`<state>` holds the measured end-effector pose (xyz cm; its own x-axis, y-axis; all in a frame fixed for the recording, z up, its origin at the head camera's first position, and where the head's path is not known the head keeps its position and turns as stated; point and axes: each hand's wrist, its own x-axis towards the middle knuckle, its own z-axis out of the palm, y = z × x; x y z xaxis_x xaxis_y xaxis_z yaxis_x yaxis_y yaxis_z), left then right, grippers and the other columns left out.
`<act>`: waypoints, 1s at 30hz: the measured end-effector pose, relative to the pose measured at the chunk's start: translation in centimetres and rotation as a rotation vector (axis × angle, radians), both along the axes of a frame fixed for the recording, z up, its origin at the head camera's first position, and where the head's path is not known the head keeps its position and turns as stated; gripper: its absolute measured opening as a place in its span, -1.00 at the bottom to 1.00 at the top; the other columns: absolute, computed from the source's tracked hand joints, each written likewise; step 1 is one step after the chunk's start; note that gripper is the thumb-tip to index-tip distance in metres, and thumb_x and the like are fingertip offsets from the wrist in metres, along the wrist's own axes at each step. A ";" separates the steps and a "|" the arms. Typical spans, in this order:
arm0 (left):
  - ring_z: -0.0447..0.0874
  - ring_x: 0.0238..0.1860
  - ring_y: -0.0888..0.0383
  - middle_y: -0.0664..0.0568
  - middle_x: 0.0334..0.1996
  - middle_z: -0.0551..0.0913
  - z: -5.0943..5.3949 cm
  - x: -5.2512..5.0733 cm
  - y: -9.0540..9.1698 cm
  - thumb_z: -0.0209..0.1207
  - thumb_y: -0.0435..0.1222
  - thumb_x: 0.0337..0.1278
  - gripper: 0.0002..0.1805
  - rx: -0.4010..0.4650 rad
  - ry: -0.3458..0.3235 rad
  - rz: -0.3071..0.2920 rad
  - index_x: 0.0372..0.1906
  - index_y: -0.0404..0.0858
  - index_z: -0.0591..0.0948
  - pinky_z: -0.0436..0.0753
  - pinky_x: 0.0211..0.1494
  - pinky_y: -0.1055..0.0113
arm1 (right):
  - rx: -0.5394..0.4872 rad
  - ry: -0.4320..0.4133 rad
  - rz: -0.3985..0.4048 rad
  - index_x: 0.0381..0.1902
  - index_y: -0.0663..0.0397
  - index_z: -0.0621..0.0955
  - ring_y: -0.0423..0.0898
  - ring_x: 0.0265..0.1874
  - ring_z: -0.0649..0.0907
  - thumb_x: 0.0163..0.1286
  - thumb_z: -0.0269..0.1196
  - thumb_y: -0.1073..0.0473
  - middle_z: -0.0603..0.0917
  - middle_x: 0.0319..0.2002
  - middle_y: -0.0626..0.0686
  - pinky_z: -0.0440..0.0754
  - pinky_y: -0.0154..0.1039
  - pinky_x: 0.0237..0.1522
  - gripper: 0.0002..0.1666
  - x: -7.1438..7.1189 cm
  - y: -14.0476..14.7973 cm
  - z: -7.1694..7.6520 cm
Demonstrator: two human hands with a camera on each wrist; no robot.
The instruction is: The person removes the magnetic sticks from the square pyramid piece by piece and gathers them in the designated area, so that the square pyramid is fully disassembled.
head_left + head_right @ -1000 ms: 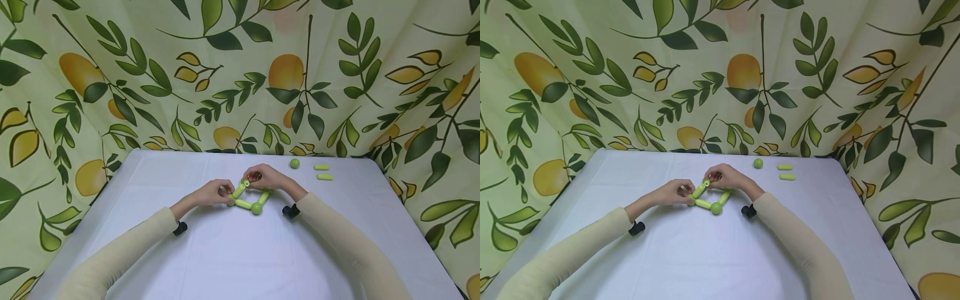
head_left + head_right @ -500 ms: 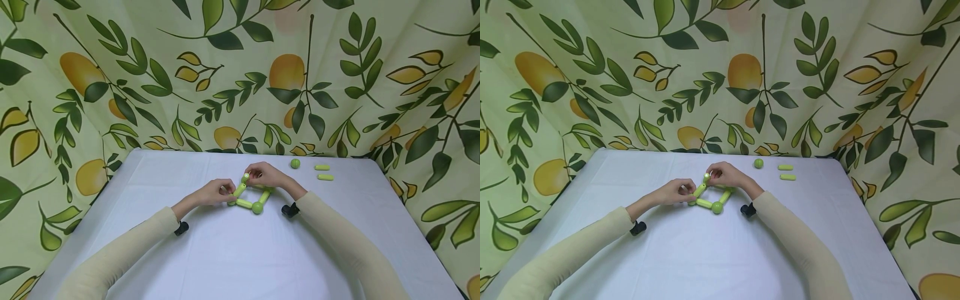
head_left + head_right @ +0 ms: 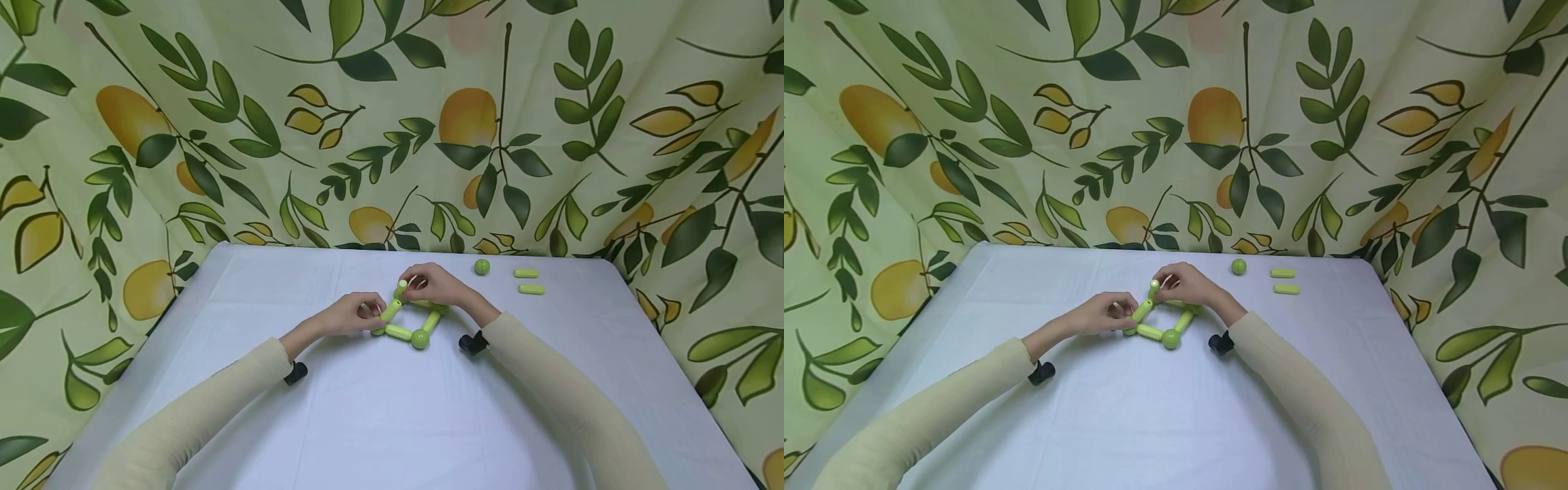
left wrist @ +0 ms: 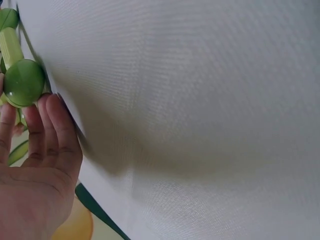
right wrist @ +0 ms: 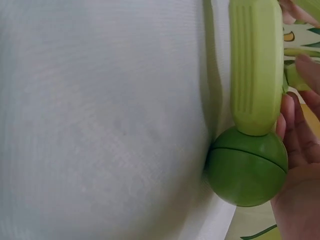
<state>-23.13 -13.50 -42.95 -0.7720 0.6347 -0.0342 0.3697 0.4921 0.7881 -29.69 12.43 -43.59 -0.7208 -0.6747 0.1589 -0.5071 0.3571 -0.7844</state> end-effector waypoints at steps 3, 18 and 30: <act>0.62 -0.28 0.15 0.01 -0.25 0.61 -0.1 -0.1 0.0 0.35 -0.33 0.29 -0.82 0.005 0.001 -0.007 -0.09 -0.25 0.62 0.60 -0.17 0.32 | 0.015 0.021 -0.031 -0.15 0.15 0.71 -0.11 -0.29 0.66 0.27 0.47 0.28 0.70 -0.29 -0.05 0.67 -0.21 -0.15 -0.80 0.1 -0.1 0.1; 0.61 -0.28 0.15 0.00 -0.24 0.60 -0.2 -0.2 -0.1 0.35 -0.33 0.29 -0.83 0.009 -0.007 -0.015 -0.09 -0.26 0.62 0.61 -0.19 0.34 | 0.019 0.035 -0.051 -0.23 0.09 0.66 -0.12 -0.25 0.71 0.35 0.44 0.24 0.74 -0.29 -0.07 0.66 -0.16 -0.09 -0.87 -0.3 0.1 -0.1; 0.62 -0.26 0.15 0.01 -0.23 0.61 -0.2 -0.3 0.0 0.35 -0.32 0.29 -0.81 -0.003 -0.018 -0.001 -0.08 -0.24 0.62 0.62 -0.17 0.33 | -0.027 -0.012 -0.052 -0.20 0.14 0.65 -0.07 -0.22 0.72 0.37 0.40 0.29 0.74 -0.26 0.00 0.65 -0.17 -0.09 -0.89 -0.5 0.4 -0.3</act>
<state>-23.40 -13.49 -43.18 -0.7703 0.6357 -0.0497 0.3561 0.4936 0.7934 -30.15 12.80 -43.93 -0.7564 -0.6321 0.1680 -0.4795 0.3611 -0.7998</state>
